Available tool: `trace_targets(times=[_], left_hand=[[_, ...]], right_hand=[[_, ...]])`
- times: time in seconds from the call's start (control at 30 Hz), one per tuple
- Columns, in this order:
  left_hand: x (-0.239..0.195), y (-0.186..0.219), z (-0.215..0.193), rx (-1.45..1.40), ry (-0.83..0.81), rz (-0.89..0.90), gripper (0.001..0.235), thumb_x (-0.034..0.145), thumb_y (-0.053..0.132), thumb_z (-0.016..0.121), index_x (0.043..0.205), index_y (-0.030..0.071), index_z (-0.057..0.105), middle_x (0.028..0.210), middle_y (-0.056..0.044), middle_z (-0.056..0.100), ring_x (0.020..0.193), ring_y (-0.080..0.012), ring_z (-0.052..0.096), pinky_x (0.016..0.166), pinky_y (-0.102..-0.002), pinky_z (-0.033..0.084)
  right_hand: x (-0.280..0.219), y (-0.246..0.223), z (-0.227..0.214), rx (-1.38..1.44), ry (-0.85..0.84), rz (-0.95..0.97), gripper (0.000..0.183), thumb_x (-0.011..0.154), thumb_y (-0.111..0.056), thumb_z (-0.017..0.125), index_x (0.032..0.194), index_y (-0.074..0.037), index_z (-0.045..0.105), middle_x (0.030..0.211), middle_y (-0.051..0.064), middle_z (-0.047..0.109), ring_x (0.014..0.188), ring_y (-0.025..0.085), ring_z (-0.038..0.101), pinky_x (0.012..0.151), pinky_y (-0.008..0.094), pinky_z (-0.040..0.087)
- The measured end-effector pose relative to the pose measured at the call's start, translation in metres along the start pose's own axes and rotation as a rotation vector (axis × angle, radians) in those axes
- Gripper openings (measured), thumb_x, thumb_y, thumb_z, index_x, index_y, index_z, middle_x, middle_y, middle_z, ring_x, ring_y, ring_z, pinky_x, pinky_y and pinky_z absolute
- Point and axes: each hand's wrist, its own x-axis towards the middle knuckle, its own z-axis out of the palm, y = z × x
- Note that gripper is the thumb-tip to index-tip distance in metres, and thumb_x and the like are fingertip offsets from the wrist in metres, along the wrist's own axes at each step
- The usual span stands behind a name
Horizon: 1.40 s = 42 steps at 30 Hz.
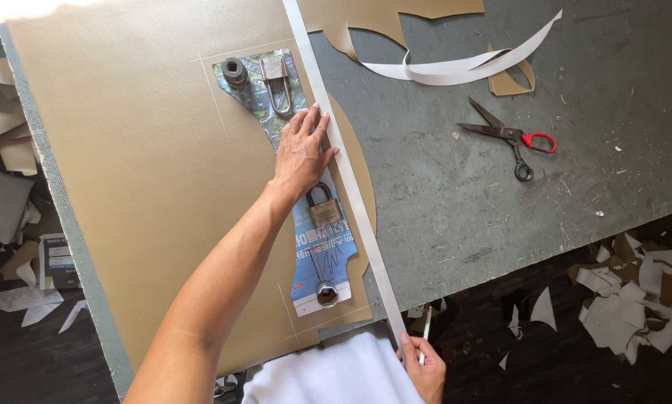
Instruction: The person uses a ruler and white pencil to mark a curved line on a large sheet of tan material. They then use scissors to cut along the marked line, removing a shaped piece. The person also handles and folds yellow paper pieces on the workbench.
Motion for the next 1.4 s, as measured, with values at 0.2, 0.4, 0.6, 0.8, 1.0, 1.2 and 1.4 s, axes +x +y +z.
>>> trace_targets(times=[0.2, 0.4, 0.6, 0.8, 1.0, 1.2, 1.4], left_hand=[[0.002, 0.003, -0.003, 0.004, -0.003, -0.016, 0.073, 0.086, 0.034, 0.079, 0.147, 0.003, 0.052, 0.156, -0.018, 0.041, 0.144, -0.0359, 0.035, 0.117, -0.049, 0.03], [0.009, 0.005, -0.011, 0.046, -0.032, -0.008, 0.071, 0.08, 0.034, 0.081, 0.139, 0.003, 0.057, 0.148, -0.017, 0.048, 0.136, -0.0341, 0.044, 0.111, -0.045, 0.036], [0.044, -0.005, -0.014, 0.216, -0.099, 0.06, 0.013, 0.098, 0.018, 0.07, 0.1, 0.007, 0.077, 0.115, -0.012, 0.063, 0.112, -0.0287, 0.057, 0.099, -0.042, 0.043], [0.086, -0.026, -0.016, 0.27, 0.003, 0.219, 0.008, 0.079, 0.013, 0.075, 0.084, 0.007, 0.077, 0.1, -0.015, 0.064, 0.107, -0.0317, 0.059, 0.099, -0.044, 0.042], [0.13, -0.042, -0.01, 0.462, -0.193, 0.131, 0.014, 0.076, -0.001, 0.071, 0.087, 0.005, 0.077, 0.107, -0.015, 0.065, 0.105, -0.028, 0.063, 0.1, -0.039, 0.044], [0.174, -0.049, -0.001, 0.607, -0.361, 0.111, 0.027, 0.079, 0.009, 0.072, 0.105, 0.002, 0.076, 0.119, -0.016, 0.062, 0.114, -0.0298, 0.06, 0.098, -0.041, 0.04], [0.207, -0.043, 0.008, 0.666, -0.388, -0.004, 0.038, 0.091, 0.016, 0.07, 0.127, 0.003, 0.069, 0.128, -0.019, 0.059, 0.118, -0.0325, 0.06, 0.105, -0.051, 0.035]], right_hand=[[0.005, 0.006, 0.0, 0.034, -0.013, -0.031, 0.027, 0.093, -0.025, 0.071, 0.088, 0.001, 0.078, 0.058, 0.003, 0.067, 0.051, 0.006, 0.053, 0.047, 0.025, 0.042], [-0.005, -0.008, -0.008, -0.033, 0.145, -0.256, 0.033, 0.093, -0.02, 0.067, 0.122, -0.004, 0.072, 0.091, 0.008, 0.079, 0.082, 0.009, 0.07, 0.066, 0.025, 0.053], [-0.002, -0.095, -0.04, -0.04, 0.152, -0.532, 0.053, 0.108, -0.014, 0.035, 0.159, 0.0, 0.031, 0.109, 0.016, 0.073, 0.085, 0.021, 0.071, 0.071, 0.031, 0.057], [0.026, -0.212, 0.0, -0.077, -0.239, -0.755, 0.059, 0.106, -0.017, 0.037, 0.16, -0.002, 0.019, 0.106, 0.011, 0.075, 0.084, 0.018, 0.072, 0.072, 0.03, 0.06], [0.041, -0.293, 0.066, -0.183, -0.416, -0.809, 0.052, 0.105, -0.02, 0.046, 0.155, -0.008, 0.039, 0.086, 0.004, 0.079, 0.071, 0.015, 0.07, 0.068, 0.029, 0.059], [0.056, -0.33, 0.118, -0.296, -0.449, -0.718, 0.048, 0.104, -0.024, 0.046, 0.15, -0.012, 0.048, 0.074, 0.005, 0.076, 0.059, 0.016, 0.068, 0.064, 0.032, 0.057], [0.062, -0.329, 0.14, -0.382, -0.372, -0.746, 0.048, 0.105, -0.026, 0.045, 0.15, -0.012, 0.048, 0.069, 0.006, 0.073, 0.06, 0.02, 0.071, 0.064, 0.037, 0.055]])
